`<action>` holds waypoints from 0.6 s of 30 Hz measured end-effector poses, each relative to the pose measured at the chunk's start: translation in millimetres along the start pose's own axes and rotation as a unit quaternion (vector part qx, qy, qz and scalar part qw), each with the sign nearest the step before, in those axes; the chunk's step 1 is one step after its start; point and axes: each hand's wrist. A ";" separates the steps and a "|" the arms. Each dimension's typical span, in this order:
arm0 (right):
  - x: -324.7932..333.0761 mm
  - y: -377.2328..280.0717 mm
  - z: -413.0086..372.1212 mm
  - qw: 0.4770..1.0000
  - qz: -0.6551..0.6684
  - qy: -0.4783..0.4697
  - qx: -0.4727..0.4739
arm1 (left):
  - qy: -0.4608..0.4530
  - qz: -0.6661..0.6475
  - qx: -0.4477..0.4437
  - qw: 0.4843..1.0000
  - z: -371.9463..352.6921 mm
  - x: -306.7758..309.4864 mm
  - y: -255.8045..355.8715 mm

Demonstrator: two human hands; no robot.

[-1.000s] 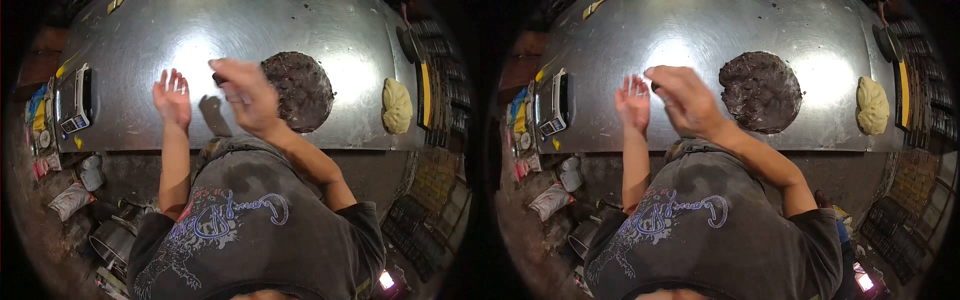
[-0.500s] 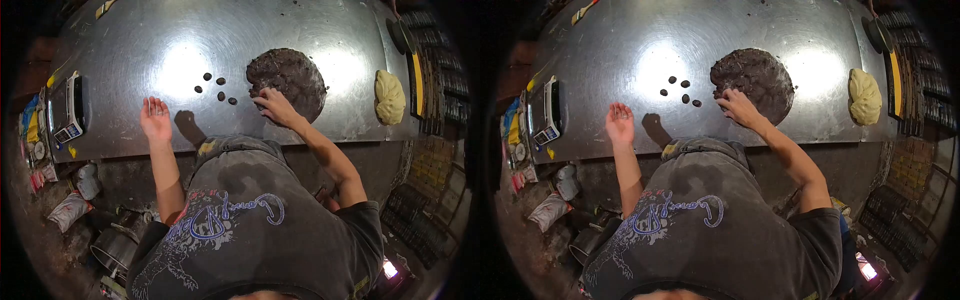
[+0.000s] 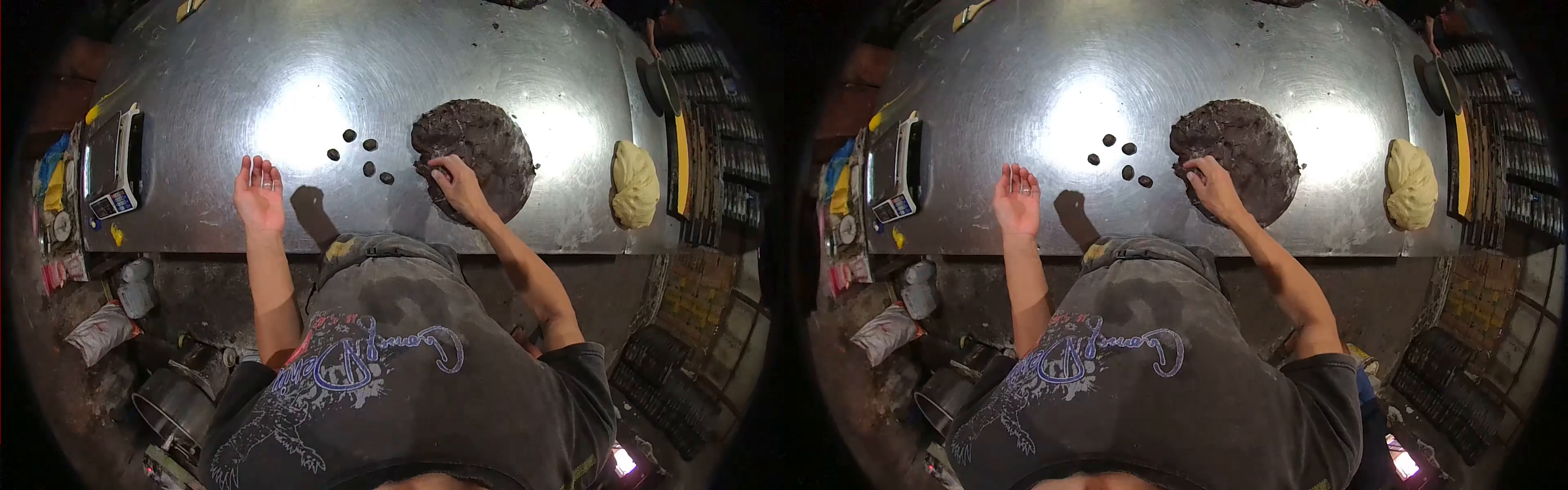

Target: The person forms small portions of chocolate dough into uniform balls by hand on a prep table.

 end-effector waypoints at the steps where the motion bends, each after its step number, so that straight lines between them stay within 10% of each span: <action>1: -6.4 2.0 3.6 0.999 -0.002 0.012 0.045 | 0.001 0.004 0.002 1.000 0.1 -1.2 -0.9; 10: -59.2 29.3 24.6 0.940 -0.216 -0.059 0.257 | -0.068 0.012 0.029 0.997 -23.7 -25.1 -16.2; 15: -26.3 19.7 25.9 0.996 0.070 0.049 0.012 | -0.037 0.013 0.008 0.999 -12.8 -1.8 -8.3; 18: 14.1 34.5 13.4 0.995 -0.004 0.099 0.000 | -0.010 0.029 -0.016 0.999 -2.8 11.3 -5.2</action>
Point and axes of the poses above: each hand's wrist, its own z-axis towards the middle knuckle, its own x-axis out of the back of the hand, y = z × x, and after that the axes turned 15 degrees about y, right-handed
